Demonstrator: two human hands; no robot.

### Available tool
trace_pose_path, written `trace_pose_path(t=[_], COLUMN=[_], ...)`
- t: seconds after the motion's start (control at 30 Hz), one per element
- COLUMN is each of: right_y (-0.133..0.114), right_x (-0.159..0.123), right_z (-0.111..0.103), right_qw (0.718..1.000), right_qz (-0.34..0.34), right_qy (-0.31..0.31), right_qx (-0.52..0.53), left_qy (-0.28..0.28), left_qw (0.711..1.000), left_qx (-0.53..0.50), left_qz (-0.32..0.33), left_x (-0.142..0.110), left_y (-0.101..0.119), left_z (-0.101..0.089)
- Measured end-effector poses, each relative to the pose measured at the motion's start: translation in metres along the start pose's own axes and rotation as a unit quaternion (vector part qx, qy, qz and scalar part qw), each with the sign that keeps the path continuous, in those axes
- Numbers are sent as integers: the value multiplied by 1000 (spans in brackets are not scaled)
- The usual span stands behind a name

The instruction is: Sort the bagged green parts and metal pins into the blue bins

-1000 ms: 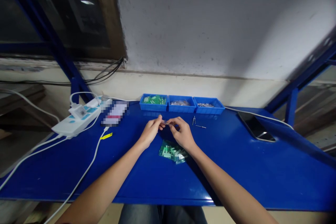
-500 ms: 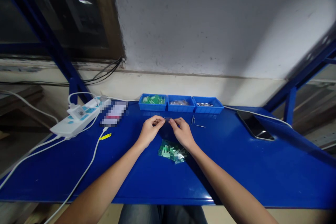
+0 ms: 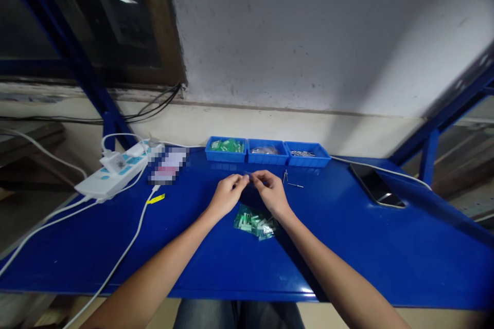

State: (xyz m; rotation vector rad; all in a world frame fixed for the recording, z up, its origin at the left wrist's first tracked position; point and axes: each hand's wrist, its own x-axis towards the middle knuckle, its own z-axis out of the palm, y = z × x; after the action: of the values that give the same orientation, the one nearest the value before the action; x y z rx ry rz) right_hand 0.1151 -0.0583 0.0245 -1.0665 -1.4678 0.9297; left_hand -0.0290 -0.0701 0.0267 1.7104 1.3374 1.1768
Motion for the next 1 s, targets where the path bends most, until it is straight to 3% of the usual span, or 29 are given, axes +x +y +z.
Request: trace_pose_path(t=[0.1, 0.2, 0.3, 0.4, 0.53, 0.6, 0.7, 0.9, 1.0], right_y=[-5, -10, -10, -8, -8, -8, -6, -6, -31], right_x=[-4, -8, -9, -6, -1, 0, 0, 3, 5], right_z=[0, 0, 0, -1, -1, 0, 2, -1, -14], right_qw=[990, 972, 968, 976, 997, 991, 979, 981, 986], right_qz=[-104, -171, -174, -123, 45, 130, 185, 166, 53], right_qy=[-14, -22, -17, -7, -20, -5, 23, 65, 141], right_qx=[-95, -162, -180, -180, -67, 25, 86, 78, 66], left_qy=[-19, -30, -18, 27, 70, 51, 17, 11, 6], left_qw=[985, 966, 970, 993, 990, 985, 980, 982, 983], left_qx=[-114, -188, -195, -101, 72, 113, 143, 133, 129], left_qz=[-132, -175, -141, -48, 98, 122, 138, 136, 132], left_x=[3, 5, 5, 5, 2, 0, 0, 0, 0], left_y=[-1, -3, -7, -8, -5, -4, -6, -9, -9], left_z=[-4, -6, -6, -6, -6, -5, -3, -2, -2])
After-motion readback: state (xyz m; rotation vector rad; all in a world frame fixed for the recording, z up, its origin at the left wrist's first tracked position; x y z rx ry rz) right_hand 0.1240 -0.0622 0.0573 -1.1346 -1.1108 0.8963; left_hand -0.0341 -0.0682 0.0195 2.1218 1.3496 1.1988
